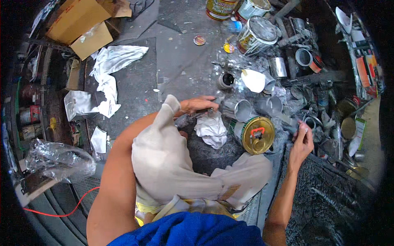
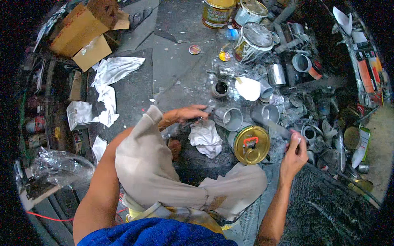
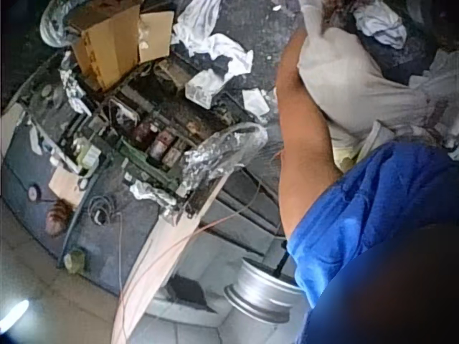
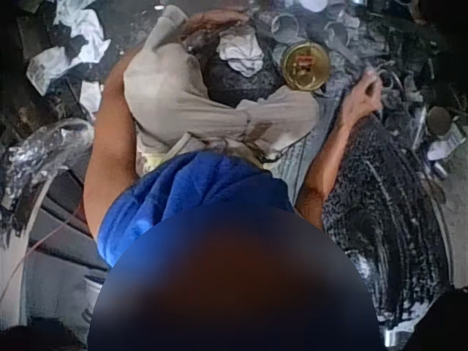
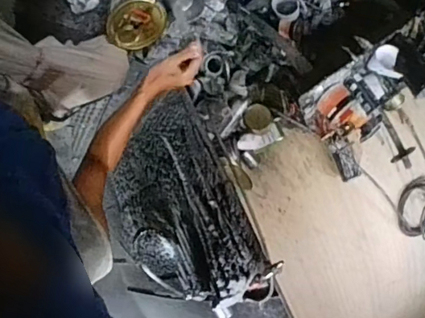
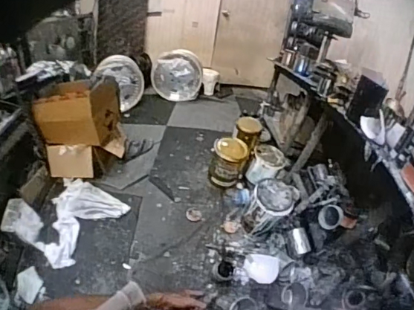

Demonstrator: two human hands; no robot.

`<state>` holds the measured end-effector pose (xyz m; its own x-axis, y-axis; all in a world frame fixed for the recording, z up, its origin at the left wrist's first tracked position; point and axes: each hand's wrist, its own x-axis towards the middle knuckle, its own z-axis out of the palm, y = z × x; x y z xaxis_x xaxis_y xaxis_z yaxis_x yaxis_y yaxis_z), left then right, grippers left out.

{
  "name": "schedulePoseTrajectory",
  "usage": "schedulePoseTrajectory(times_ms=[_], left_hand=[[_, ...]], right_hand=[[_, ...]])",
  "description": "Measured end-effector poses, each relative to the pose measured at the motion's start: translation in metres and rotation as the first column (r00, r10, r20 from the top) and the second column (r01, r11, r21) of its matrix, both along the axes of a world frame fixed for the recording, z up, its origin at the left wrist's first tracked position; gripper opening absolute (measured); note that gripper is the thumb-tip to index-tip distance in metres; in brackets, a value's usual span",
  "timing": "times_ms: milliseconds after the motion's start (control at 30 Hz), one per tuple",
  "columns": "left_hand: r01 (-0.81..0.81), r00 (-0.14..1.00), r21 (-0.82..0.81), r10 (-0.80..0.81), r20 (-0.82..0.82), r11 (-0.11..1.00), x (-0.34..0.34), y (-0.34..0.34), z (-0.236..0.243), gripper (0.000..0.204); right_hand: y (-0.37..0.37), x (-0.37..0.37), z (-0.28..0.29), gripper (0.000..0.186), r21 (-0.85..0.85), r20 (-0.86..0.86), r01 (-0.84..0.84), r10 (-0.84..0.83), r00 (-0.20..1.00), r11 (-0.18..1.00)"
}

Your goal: Apply paint to a wheel rim using a spray gun and then cleaning the spray gun.

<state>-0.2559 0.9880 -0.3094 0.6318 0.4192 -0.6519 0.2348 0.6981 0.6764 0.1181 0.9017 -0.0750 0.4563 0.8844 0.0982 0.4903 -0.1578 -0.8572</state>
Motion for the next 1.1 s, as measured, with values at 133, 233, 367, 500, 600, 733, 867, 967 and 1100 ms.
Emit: schedulePoseTrajectory(times_ms=[133,233,367,500,600,733,867,967,1100], left_hand=[[-0.055,0.994,0.029,0.052,0.1,0.998,0.003,-0.002,0.006,0.095],[-0.068,0.995,0.036,0.065,0.074,0.997,0.005,-0.001,0.003,0.095],[0.021,0.995,0.098,-0.031,0.099,0.995,0.001,-0.007,0.004,0.097],[0.04,0.993,0.159,-0.057,0.103,0.986,-0.015,-0.016,0.007,0.091],[0.091,0.981,0.383,-0.148,0.122,0.919,-0.025,-0.016,0.001,0.083],[0.091,0.98,0.382,-0.152,0.131,0.92,-0.023,-0.015,-0.014,0.054],[0.157,0.985,0.091,-0.162,0.051,0.983,-0.017,-0.009,-0.023,0.038],[0.213,0.969,0.168,-0.231,0.092,0.962,-0.02,-0.008,-0.017,0.035],[0.218,0.943,0.382,-0.294,0.154,0.898,-0.03,-0.009,0.008,0.039]], right_hand=[[-0.001,-0.06,-0.007,0.016,-0.025,0.281,-0.382,0.374,0.884,0.924],[0.0,-0.09,-0.013,0.014,-0.103,0.269,-0.527,0.534,0.802,0.844],[0.003,-0.1,-0.012,0.012,-0.114,0.294,-0.562,0.568,0.769,0.82],[-0.001,-0.098,-0.007,0.015,-0.106,0.217,-0.663,0.668,0.711,0.741],[-0.001,-0.102,-0.008,0.016,-0.052,0.259,-0.641,0.63,0.732,0.766],[-0.004,-0.103,-0.006,0.015,-0.032,0.265,-0.668,0.65,0.712,0.744],[-0.008,-0.1,-0.002,0.015,-0.089,0.255,-0.661,0.658,0.708,0.745],[-0.011,-0.1,-0.003,0.016,-0.11,0.209,-0.668,0.674,0.709,0.736],[-0.014,-0.101,-0.004,0.018,-0.071,0.281,-0.647,0.638,0.717,0.759]])
